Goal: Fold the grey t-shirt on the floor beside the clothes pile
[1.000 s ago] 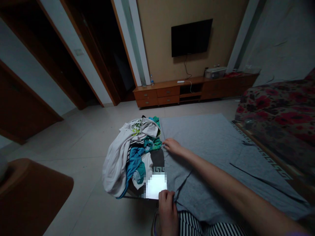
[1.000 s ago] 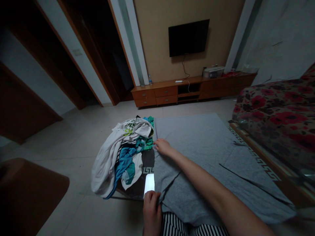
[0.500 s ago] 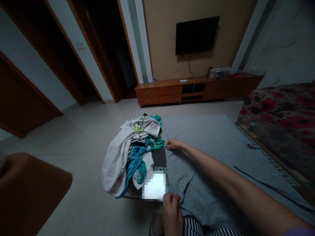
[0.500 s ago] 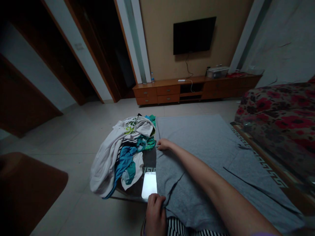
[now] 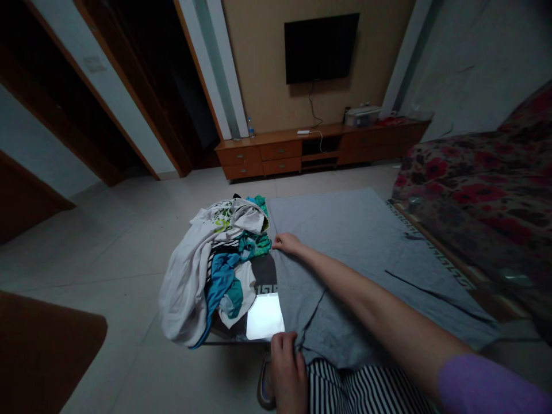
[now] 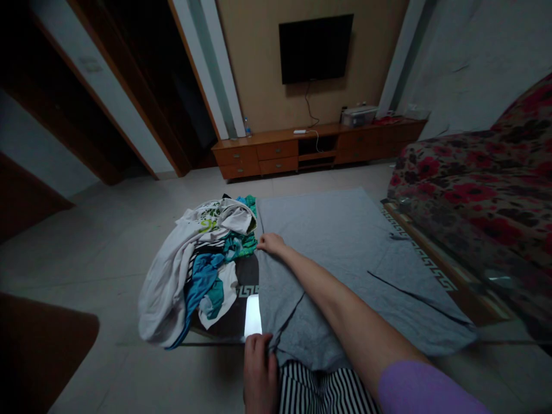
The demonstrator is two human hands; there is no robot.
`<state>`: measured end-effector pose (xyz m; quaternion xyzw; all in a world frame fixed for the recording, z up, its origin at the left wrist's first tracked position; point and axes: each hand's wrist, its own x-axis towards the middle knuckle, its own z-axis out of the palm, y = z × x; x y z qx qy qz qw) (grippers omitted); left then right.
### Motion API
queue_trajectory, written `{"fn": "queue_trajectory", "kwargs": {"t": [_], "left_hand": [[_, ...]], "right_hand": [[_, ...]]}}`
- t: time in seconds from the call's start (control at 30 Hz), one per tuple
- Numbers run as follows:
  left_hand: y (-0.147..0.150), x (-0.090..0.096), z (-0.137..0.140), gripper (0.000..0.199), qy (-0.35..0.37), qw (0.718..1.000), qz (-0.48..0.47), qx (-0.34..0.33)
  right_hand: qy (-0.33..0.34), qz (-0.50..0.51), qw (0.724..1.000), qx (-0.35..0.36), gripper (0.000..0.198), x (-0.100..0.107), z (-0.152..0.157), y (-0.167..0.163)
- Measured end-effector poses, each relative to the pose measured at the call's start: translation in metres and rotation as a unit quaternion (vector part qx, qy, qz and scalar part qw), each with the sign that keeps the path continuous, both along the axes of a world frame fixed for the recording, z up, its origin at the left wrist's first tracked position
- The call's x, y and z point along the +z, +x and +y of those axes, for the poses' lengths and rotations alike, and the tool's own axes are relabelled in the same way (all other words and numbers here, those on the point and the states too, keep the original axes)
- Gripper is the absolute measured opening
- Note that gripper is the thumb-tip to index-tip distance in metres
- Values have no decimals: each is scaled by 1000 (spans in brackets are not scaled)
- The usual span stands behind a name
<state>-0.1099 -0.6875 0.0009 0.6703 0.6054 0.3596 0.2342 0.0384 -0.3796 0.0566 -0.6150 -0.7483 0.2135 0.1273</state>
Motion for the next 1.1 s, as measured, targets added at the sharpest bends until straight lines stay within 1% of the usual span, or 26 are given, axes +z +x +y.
{"fn": "queue_trajectory", "kwargs": {"t": [0.07, 0.1, 0.23, 0.27, 0.33, 0.4, 0.47, 0.57, 0.63, 0.7, 0.77, 0.8, 0.83, 0.9, 0.97, 1.0, 1.03, 1.07, 1.1], "left_hand": [[-1, 4, -2, 29, -11, 999, -1, 36], [-1, 7, -3, 30, -28, 998, -1, 48], [4, 18, -7, 46, -134, 989, -7, 59], [6, 21, -7, 48, -147, 987, -23, 63], [9, 26, -6, 48, -156, 981, -97, 63], [11, 30, -2, 44, -152, 965, -205, 68], [12, 33, 2, 39, -145, 939, -298, 88], [12, 35, 3, 39, -154, 906, -378, 112], [14, 35, 1, 42, -188, 885, -409, 117], [17, 35, -5, 43, -229, 866, -429, 119], [20, 36, -10, 40, -257, 853, -441, 112], [21, 37, -12, 38, -264, 849, -446, 106], [22, 37, -13, 37, -270, 845, -451, 101], [26, 39, -12, 38, -285, 839, -454, 92], [32, 40, -8, 39, -308, 840, -440, 74], [35, 40, -6, 38, -318, 843, -429, 62], [37, 40, -5, 38, -323, 846, -421, 49], [40, 41, -4, 37, -323, 850, -414, 38], [42, 41, -3, 37, -318, 855, -407, 33]], "right_hand": [[-8, 11, 1000, -12, 41, -1, -4, 14], [-13, 15, 1000, -14, 44, -2, -8, 23], [-37, 18, 999, -6, 44, -11, -39, 59], [-40, 18, 999, -2, 47, -12, -49, 66], [-34, 18, 999, -2, 53, -14, -66, 76], [-13, 21, 999, -23, 51, -14, -79, 81], [12, 26, 998, -57, 47, -13, -87, 83], [38, 38, 994, -94, 42, -7, -96, 84], [51, 44, 992, -108, 41, 0, -109, 85], [63, 70, 988, -123, 38, 8, -135, 90], [59, 158, 977, -134, 34, 13, -181, 102], [45, 227, 963, -139, 34, 13, -211, 110], [12, 298, 944, -138, 36, 11, -244, 120], [-85, 405, 898, -153, 36, -2, -316, 142], [-210, 448, 848, -190, 34, -25, -381, 165], [-256, 455, 822, -229, 32, -40, -407, 175], [-267, 472, 789, -288, 29, -55, -427, 184], [-252, 505, 747, -352, 28, -69, -441, 191], [-219, 546, 701, -404, 31, -81, -447, 197]]}}
